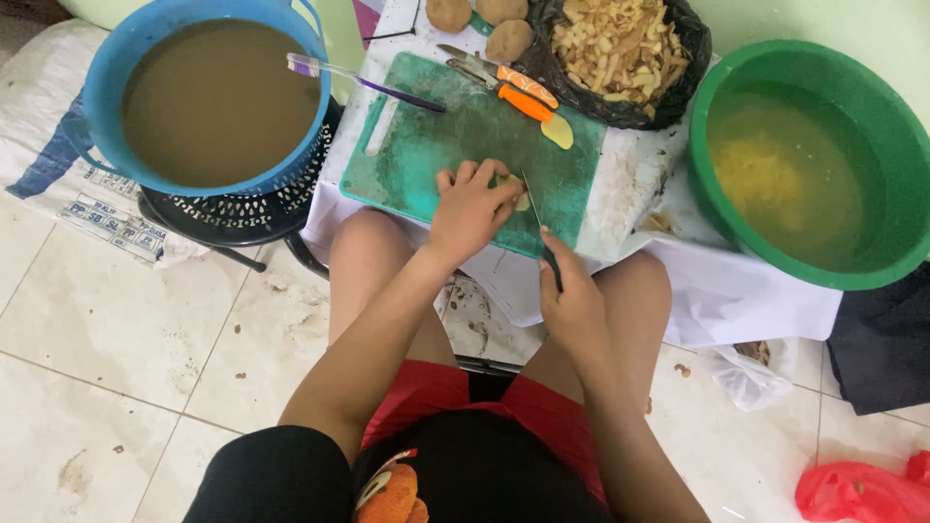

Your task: Slicing potatoes into thin strips on a cutting board using a knife.

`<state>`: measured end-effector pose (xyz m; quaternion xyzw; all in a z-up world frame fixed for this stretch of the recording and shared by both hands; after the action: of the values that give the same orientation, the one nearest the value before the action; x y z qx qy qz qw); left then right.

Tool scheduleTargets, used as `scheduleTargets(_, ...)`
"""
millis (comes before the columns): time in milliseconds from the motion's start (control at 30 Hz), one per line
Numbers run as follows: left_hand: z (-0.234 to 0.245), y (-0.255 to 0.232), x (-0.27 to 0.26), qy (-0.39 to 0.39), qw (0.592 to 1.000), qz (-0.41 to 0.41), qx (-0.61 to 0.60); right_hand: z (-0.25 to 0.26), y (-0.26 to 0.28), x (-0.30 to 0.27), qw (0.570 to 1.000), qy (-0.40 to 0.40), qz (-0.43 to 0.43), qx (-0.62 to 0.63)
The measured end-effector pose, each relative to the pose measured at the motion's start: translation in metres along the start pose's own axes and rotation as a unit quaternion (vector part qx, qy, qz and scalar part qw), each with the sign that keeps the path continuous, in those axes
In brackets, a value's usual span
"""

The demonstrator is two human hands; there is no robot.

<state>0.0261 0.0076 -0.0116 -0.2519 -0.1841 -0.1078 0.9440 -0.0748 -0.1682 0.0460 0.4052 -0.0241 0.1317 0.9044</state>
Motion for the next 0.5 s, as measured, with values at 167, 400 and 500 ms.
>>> scheduleTargets(167, -0.004, 0.001, -0.001, -0.014, 1.000, -0.008, -0.008, 0.001, -0.005, 0.009, 0.999, 0.009, 0.005, -0.032)
scheduleTargets(400, -0.003, 0.000, 0.002, -0.006, 1.000, -0.004, 0.015, 0.001, -0.016, -0.012, 1.000, -0.007, -0.004, -0.011)
scheduleTargets(500, 0.000, 0.000, 0.001, -0.015, 1.000, -0.012, 0.015, 0.005, -0.012, -0.008, 1.000, -0.010, 0.000, 0.008)
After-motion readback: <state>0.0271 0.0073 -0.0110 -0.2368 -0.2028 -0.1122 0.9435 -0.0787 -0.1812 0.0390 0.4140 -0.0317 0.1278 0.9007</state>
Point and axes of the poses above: each hand's wrist, its own x-axis towards the middle knuckle, its own z-axis out of the back of the hand, y = z × x, the point moved 1 cm from there along x, towards the middle knuckle, and after that the axes turned 11 degrees about z, right-handed, at the moved point
